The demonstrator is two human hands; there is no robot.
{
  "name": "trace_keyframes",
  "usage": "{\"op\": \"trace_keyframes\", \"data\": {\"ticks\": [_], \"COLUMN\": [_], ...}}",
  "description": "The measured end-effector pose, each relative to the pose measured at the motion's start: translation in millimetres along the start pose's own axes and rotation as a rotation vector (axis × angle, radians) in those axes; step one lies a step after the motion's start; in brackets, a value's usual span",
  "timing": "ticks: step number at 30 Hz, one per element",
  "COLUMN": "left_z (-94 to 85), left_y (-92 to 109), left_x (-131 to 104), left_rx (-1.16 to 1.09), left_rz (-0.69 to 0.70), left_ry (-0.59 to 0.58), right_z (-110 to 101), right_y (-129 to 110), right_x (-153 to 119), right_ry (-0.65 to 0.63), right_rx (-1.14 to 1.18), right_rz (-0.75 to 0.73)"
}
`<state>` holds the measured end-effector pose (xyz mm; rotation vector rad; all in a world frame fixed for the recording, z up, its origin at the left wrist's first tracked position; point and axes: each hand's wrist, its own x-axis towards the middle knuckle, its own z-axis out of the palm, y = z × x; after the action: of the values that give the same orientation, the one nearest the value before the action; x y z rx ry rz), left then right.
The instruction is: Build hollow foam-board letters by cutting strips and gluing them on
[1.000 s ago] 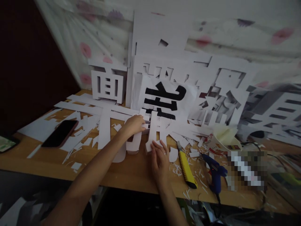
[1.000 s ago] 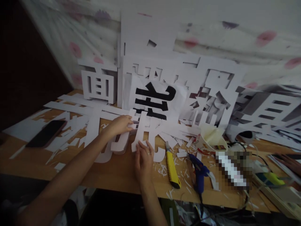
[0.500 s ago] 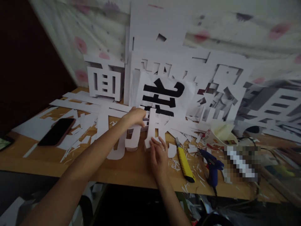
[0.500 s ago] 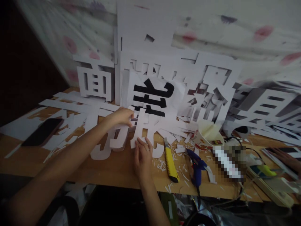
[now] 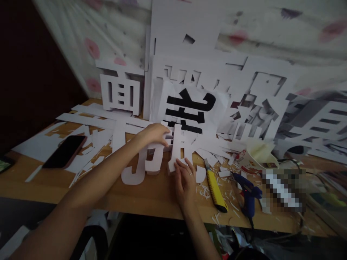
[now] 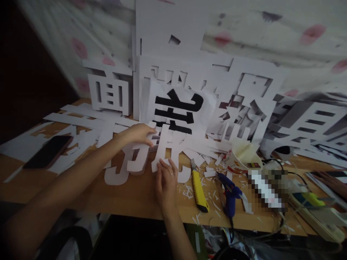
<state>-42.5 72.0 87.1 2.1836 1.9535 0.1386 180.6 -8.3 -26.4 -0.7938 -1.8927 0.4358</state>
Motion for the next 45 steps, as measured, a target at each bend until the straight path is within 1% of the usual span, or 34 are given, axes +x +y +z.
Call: {"op": "trace_keyframes", "data": {"ticks": [5,11,17,19,22,24,26,27,29,32,33,35,37,41,45], "left_z": [9.6,26.4,42.6,44.6,41.7,38.1,37.5,39.5,48.2,66.9,72.0,77.4,75.8,63.1,57.3], "left_y": [-10,-14,-19,-21,-25,-29,-33,-35,-37,-35,-33,-29,-27,-27,-29], "left_x": [-5,-8,-6,-5,-9,-19,-37,-48,-73,-101,-106,-107,-102,-92,-94], "left_rx": [-0.093,-0.28,-0.437,-0.49,-0.556,-0.576,-0.57,-0.558,-0.516,-0.418,-0.381,-0.311,-0.25,-0.164,-0.144], "left_rz": [0.038,0.09,0.09,0.085,0.062,0.022,-0.037,-0.068,-0.131,-0.199,-0.206,-0.202,-0.185,-0.144,-0.091], "left_ry": [0.053,0.146,0.227,0.258,0.335,0.43,0.536,0.579,0.623,0.603,0.575,0.508,0.441,0.339,0.274], "right_z": [1,1,1,1,1,1,1,1,1,1,1,1,2,2,2], "right_y": [1,-1,1,1,2,2,2,2,2,2,2,2,2,1,1], "right_x": [-1,0,1,0,-1,-2,-2,-2,-1,0,0,1,1,1,0], "right_ry": [0.004,0.01,0.012,0.011,0.008,0.004,0.007,0.007,0.008,0.012,0.016,0.025,0.029,0.036,0.041], "right_rx": [-0.003,-0.004,-0.01,-0.012,-0.011,-0.007,-0.003,0.0,0.004,0.008,0.008,0.008,0.003,0.005,0.013], "right_rz": [0.0,0.011,-0.011,-0.013,-0.005,0.001,0.006,0.004,-0.003,-0.016,-0.019,-0.027,-0.035,-0.026,-0.025]}}
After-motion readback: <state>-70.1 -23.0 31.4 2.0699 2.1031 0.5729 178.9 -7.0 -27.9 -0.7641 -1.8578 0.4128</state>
